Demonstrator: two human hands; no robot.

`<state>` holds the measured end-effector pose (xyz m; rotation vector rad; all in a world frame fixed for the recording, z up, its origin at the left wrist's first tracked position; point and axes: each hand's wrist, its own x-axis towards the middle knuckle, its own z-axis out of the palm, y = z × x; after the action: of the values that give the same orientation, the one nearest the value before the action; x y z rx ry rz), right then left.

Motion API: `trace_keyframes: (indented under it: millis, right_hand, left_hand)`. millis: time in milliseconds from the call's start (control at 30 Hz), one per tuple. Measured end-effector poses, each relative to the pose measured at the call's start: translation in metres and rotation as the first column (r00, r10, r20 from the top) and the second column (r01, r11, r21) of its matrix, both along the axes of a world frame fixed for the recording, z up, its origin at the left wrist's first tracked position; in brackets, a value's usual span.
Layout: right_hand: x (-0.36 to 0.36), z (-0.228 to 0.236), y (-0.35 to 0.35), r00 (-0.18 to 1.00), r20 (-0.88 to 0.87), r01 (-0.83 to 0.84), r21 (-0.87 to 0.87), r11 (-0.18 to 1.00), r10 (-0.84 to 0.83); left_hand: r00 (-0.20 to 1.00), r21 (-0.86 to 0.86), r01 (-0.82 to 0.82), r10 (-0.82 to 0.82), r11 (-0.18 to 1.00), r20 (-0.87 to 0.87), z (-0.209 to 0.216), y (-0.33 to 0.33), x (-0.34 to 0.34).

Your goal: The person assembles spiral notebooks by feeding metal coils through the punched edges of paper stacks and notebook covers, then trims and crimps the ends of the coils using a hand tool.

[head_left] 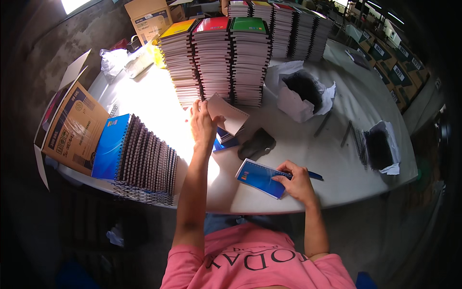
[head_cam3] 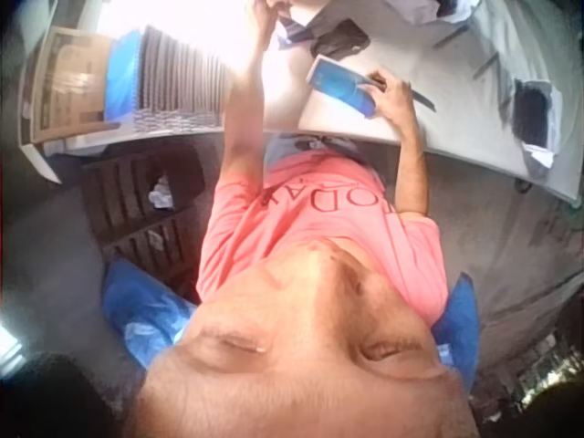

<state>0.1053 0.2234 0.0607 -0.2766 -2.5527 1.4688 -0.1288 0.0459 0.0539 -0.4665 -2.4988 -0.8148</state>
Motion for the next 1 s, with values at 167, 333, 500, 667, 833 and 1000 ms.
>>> trace_keyframes:
  millis: [167, 333, 500, 667, 833, 1000]
  right_hand:
    - [0.002, 0.001, 0.003, 0.991, -0.132, -0.002, -0.042, 0.999, -0.003]
    - [0.000, 0.008, 0.004, 0.980, -0.199, -0.035, -0.039, 0.999, 0.026]
    - [-0.005, 0.010, -0.004, 0.982, -0.172, -0.074, -0.001, 0.997, 0.072]
    - [-0.002, 0.023, -0.005, 0.956, -0.290, -0.009, -0.154, 0.988, -0.037]
    - [-0.009, 0.042, -0.019, 0.895, -0.425, -0.099, 0.107, 0.989, 0.136]
    - [-0.009, 0.009, -0.025, 0.895, -0.365, -0.156, 0.278, 0.948, 0.255]
  left_hand:
    - [0.999, 0.228, 0.004, 0.007, 0.974, -0.046, -0.004, 0.000, 0.008]
    - [0.997, 0.341, 0.049, -0.067, 0.939, 0.041, 0.003, -0.004, -0.015]
    - [0.976, 0.345, 0.034, 0.043, 0.938, -0.212, -0.021, -0.011, -0.039]
    - [0.968, 0.599, 0.220, -0.248, 0.770, -0.038, 0.034, -0.020, 0.022]
    - [0.498, 0.891, 0.365, -0.865, 0.269, 0.057, 0.018, -0.061, 0.135]
    - [0.961, 0.429, 0.248, -0.275, 0.869, 0.001, 0.000, -0.070, 0.177]
